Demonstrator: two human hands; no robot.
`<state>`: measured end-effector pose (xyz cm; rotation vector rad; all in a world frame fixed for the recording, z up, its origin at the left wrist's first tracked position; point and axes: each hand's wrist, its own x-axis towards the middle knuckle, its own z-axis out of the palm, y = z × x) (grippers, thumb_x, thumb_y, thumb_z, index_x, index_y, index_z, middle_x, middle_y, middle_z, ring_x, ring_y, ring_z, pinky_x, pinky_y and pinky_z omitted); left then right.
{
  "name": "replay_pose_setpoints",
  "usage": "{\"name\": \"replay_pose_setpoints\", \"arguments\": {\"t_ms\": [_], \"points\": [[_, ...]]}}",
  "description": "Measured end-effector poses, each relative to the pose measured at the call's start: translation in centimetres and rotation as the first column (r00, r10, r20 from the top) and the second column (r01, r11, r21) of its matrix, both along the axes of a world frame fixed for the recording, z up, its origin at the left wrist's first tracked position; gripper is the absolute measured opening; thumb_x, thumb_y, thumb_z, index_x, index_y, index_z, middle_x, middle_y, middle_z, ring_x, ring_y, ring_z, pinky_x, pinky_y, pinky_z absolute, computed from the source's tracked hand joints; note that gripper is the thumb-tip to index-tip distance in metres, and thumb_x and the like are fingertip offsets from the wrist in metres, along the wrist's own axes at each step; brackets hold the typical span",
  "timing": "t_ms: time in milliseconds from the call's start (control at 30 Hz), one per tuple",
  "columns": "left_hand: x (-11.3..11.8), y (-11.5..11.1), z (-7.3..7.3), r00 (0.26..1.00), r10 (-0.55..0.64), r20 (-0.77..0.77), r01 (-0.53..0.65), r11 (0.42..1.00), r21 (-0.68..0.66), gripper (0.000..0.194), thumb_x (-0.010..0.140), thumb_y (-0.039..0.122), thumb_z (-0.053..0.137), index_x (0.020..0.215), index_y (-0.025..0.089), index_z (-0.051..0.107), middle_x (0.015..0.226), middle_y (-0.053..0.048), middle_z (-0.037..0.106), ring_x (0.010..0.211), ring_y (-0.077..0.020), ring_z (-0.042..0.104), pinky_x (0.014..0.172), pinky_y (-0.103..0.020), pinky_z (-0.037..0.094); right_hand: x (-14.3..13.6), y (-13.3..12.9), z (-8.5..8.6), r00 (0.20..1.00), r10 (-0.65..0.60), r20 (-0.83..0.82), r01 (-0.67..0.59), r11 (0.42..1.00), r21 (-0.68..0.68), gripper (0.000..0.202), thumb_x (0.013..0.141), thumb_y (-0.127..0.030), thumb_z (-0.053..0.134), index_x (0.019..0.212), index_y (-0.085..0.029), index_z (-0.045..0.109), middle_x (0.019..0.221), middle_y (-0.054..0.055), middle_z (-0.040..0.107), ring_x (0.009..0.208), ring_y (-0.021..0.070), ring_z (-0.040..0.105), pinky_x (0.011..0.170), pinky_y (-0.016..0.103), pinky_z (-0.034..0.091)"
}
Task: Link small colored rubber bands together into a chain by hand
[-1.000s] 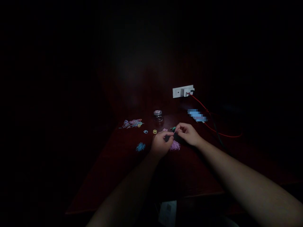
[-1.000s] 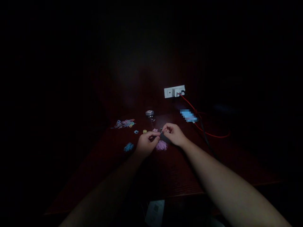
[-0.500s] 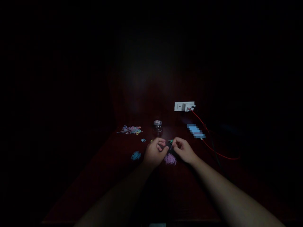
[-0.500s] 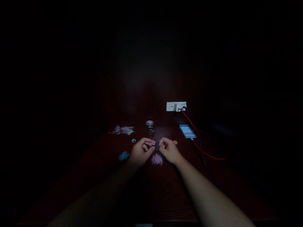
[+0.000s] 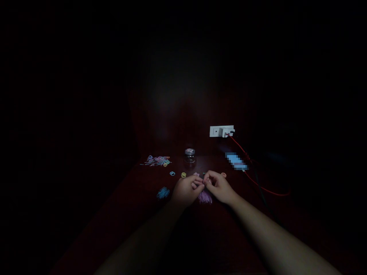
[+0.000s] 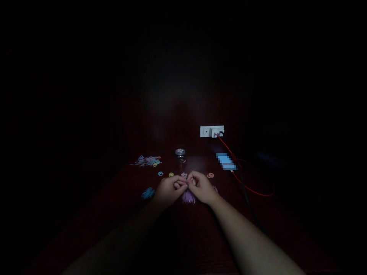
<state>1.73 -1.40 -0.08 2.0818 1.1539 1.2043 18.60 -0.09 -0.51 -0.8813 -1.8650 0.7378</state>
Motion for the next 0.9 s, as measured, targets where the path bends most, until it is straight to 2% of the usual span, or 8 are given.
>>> {"name": "replay_pose_setpoints", "arguments": {"t_ms": [200, 500, 733, 900], "points": [[-0.04, 0.06, 0.07, 0.999, -0.003, -0.035, 0.005, 0.998, 0.055, 0.015, 0.078, 0.022, 0.058, 0.087, 0.022, 0.070, 0.077, 0.000, 0.072, 0.066, -0.0122, 0.065, 0.065, -0.023, 0.051, -0.05, -0.39, 0.33, 1.000, 0.019, -0.001, -0.019, 0.999, -0.032, 0.013, 0.080, -0.027, 0.058, 0.073, -0.019, 0.051, 0.061, -0.003, 0.041, 0.056, 0.0109, 0.037, 0.052, 0.024, 0.029], [-0.15, 0.38, -0.02, 0.999, 0.030, -0.023, -0.029, 0.997, 0.076, 0.010, 0.077, 0.022, 0.060, 0.083, 0.020, 0.068, 0.077, 0.000, 0.071, 0.068, -0.0122, 0.064, 0.066, -0.023, 0.051, 0.25, -0.02, 0.07, 1.000, -0.008, 0.028, 0.008, 1.000, 0.021, 0.015, 0.082, -0.030, 0.055, 0.072, -0.018, 0.051, 0.062, -0.002, 0.043, 0.057, 0.0110, 0.039, 0.053, 0.024, 0.031], [-0.27, 0.23, 0.28, 0.998, 0.021, -0.056, -0.019, 0.999, 0.049, 0.009, 0.077, 0.022, 0.061, 0.081, 0.019, 0.068, 0.075, 0.000, 0.070, 0.066, -0.0112, 0.063, 0.065, -0.022, 0.051, 0.28, -0.19, 0.28, 0.999, 0.047, 0.007, -0.047, 0.999, -0.017, 0.016, 0.079, -0.032, 0.061, 0.081, -0.018, 0.054, 0.062, -0.003, 0.042, 0.056, 0.0104, 0.036, 0.052, 0.023, 0.029], [-0.29, 0.33, 0.05, 0.998, 0.020, -0.065, -0.018, 0.999, 0.030, 0.009, 0.075, 0.024, 0.063, 0.080, 0.018, 0.067, 0.071, 0.000, 0.069, 0.062, -0.0104, 0.061, 0.061, -0.021, 0.050, 0.35, 0.00, 0.19, 0.999, 0.001, 0.043, -0.002, 1.000, 0.023, 0.019, 0.082, -0.035, 0.058, 0.078, -0.017, 0.057, 0.063, -0.001, 0.047, 0.057, 0.0107, 0.039, 0.054, 0.024, 0.032]]}}
